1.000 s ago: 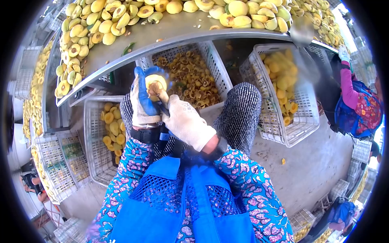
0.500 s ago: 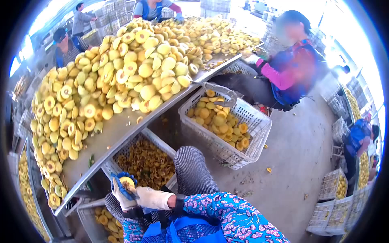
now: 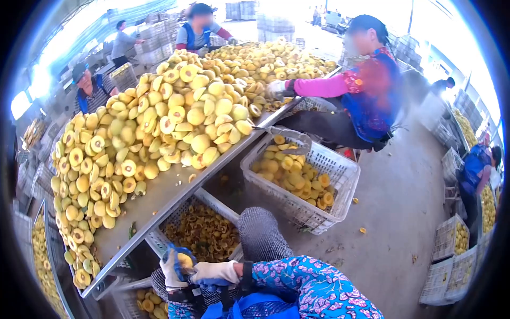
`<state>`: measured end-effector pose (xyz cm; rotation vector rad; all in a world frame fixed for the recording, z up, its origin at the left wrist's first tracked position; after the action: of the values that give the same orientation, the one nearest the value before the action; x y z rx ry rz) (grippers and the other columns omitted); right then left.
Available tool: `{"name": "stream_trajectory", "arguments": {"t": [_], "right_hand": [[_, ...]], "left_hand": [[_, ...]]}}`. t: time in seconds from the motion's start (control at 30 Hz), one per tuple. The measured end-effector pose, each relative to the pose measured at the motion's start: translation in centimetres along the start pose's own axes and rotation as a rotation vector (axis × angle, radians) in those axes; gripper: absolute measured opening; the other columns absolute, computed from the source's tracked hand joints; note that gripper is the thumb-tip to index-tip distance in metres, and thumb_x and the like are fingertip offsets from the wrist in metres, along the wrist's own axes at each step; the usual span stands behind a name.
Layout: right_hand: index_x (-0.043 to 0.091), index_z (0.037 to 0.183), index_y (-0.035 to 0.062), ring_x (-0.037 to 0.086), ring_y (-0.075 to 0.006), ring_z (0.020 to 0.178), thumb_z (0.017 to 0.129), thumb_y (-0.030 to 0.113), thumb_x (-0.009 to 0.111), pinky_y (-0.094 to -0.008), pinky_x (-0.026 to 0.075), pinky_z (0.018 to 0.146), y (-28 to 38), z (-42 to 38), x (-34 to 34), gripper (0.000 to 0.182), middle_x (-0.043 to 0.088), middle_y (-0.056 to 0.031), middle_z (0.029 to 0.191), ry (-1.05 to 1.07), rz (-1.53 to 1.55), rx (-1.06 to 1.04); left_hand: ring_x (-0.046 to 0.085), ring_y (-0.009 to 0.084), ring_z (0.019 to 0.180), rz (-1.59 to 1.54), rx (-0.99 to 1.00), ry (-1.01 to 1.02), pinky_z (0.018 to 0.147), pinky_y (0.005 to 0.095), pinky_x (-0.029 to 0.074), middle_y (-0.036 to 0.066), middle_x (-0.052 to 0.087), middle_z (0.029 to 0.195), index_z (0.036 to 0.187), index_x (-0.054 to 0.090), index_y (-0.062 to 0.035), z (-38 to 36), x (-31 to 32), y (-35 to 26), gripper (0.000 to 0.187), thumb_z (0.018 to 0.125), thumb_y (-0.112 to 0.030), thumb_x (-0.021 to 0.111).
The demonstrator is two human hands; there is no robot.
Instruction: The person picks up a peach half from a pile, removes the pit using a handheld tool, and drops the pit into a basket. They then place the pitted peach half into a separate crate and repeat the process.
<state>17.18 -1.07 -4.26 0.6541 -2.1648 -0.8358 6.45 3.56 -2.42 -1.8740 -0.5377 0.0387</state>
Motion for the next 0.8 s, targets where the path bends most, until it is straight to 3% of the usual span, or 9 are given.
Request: {"name": "stream_trajectory", "arguments": {"t": [0.03, 0.13, 0.33, 0.4, 0.47, 0.63, 0.7, 0.73, 0.8], "right_hand": [[0.059, 0.095, 0.0074, 0.044, -0.0037, 0.043, 0.093, 0.028, 0.053, -0.0195, 0.034, 0.035, 1.4, -2.3, 1.0, 0.022, 0.05, 0.0068, 0.061, 0.074, 0.089, 0.058], [0.057, 0.094, 0.0093, 0.046, -0.0051, 0.046, 0.095, 0.028, 0.051, -0.0209, 0.037, 0.039, -1.5, -0.7, 2.0, 0.019, 0.052, 0.0043, 0.065, 0.627, 0.831, 0.118], [0.053, 0.085, 0.0116, 0.044, -0.0037, 0.044, 0.095, 0.027, 0.053, -0.0213, 0.036, 0.038, -1.6, -0.1, 0.3, 0.018, 0.047, 0.0078, 0.06, 0.12, 0.197, 0.049], [0.052, 0.088, 0.0127, 0.041, -0.0021, 0.043, 0.095, 0.028, 0.053, -0.0198, 0.031, 0.038, -1.5, -0.9, 1.1, 0.017, 0.045, 0.0099, 0.06, 0.416, 0.58, 0.094], [0.053, 0.097, 0.0093, 0.035, -0.0005, 0.041, 0.098, 0.03, 0.049, -0.0165, 0.028, 0.038, -1.4, -1.6, 1.9, 0.021, 0.039, 0.011, 0.057, 0.539, 0.933, 0.143], [0.052, 0.098, 0.0078, 0.034, -0.0009, 0.04, 0.098, 0.03, 0.048, -0.0181, 0.028, 0.036, 0.1, -2.0, 1.8, 0.023, 0.039, 0.0094, 0.058, 0.458, 0.994, 0.097], [0.05, 0.096, 0.0099, 0.035, -0.003, 0.039, 0.097, 0.026, 0.049, -0.0192, 0.027, 0.034, -0.3, -1.7, 1.0, 0.016, 0.039, 0.0074, 0.058, 0.367, 0.784, 0.053], [0.049, 0.095, 0.0114, 0.036, -0.0042, 0.039, 0.097, 0.024, 0.05, -0.02, 0.027, 0.034, -0.6, -1.6, 0.5, 0.012, 0.039, 0.0065, 0.058, 0.273, 0.598, 0.052], [0.049, 0.094, 0.0146, 0.036, -0.0059, 0.038, 0.096, 0.021, 0.051, -0.0209, 0.027, 0.032, -0.6, -1.7, 0.2, 0.008, 0.038, 0.0056, 0.057, 0.179, 0.523, 0.098]], "left_hand": [[0.059, 0.0222, 0.049, -0.022, -0.019, 0.005, 0.045, 0.032, 0.049, 0.013, 0.063, 0.065, 0.082, 0.06, 0.003, -0.1, 0.0, 0.1, 0.034, 0.093, -0.029, 0.058], [0.06, 0.0223, 0.05, -0.07, -0.06, 0.189, 0.046, 0.0325, 0.05, 0.013, 0.064, 0.066, 0.081, 0.061, 0.002, 0.7, 0.7, 0.8, 0.035, 0.092, -0.031, 0.059], [0.063, 0.0217, 0.058, 0.062, -0.237, 0.343, 0.052, 0.031, 0.051, 0.013, 0.064, 0.068, 0.083, 0.064, 0.0039, 2.2, -0.3, 3.6, 0.039, 0.094, -0.033, 0.055], [0.062, 0.0219, 0.058, -0.009, -0.145, 0.435, 0.054, 0.0307, 0.051, 0.013, 0.065, 0.07, 0.083, 0.064, 0.0045, 2.7, -0.3, 4.2, 0.042, 0.094, -0.034, 0.053], [0.062, 0.0218, 0.059, -0.085, -0.112, 0.525, 0.055, 0.0311, 0.051, 0.013, 0.064, 0.069, 0.086, 0.063, 0.005, 2.3, 0.6, 3.3, 0.041, 0.095, -0.033, 0.053], [0.06, 0.0191, 0.06, 0.128, 0.13, 0.366, 0.057, 0.0289, 0.049, 0.009, 0.062, 0.069, 0.087, 0.062, 0.0011, 3.7, -0.1, 2.7, 0.04, 0.096, -0.036, 0.05], [0.061, 0.0199, 0.061, 0.145, 0.065, 0.38, 0.055, 0.029, 0.051, 0.01, 0.064, 0.073, 0.088, 0.062, -0.0001, 3.5, 0.5, 2.7, 0.043, 0.097, -0.04, 0.048], [0.063, 0.0202, 0.062, 0.06, -0.082, 0.371, 0.056, 0.0289, 0.052, 0.01, 0.065, 0.074, 0.088, 0.062, -0.0005, 2.8, 1.2, 2.4, 0.041, 0.096, -0.039, 0.049], [0.061, 0.02, 0.056, -0.116, -0.212, 0.275, 0.054, 0.0303, 0.052, 0.011, 0.063, 0.067, 0.084, 0.064, 0.004, 1.9, 1.8, 2.4, 0.045, 0.092, -0.04, 0.058]]}}
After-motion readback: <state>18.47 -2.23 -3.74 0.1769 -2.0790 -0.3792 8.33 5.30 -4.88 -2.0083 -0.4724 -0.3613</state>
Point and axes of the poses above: each hand's wrist, its own z-axis towards the middle knuckle, its own x-axis out of the palm, y = z × x, the point moved 7 cm from there along z, towards the middle knuckle
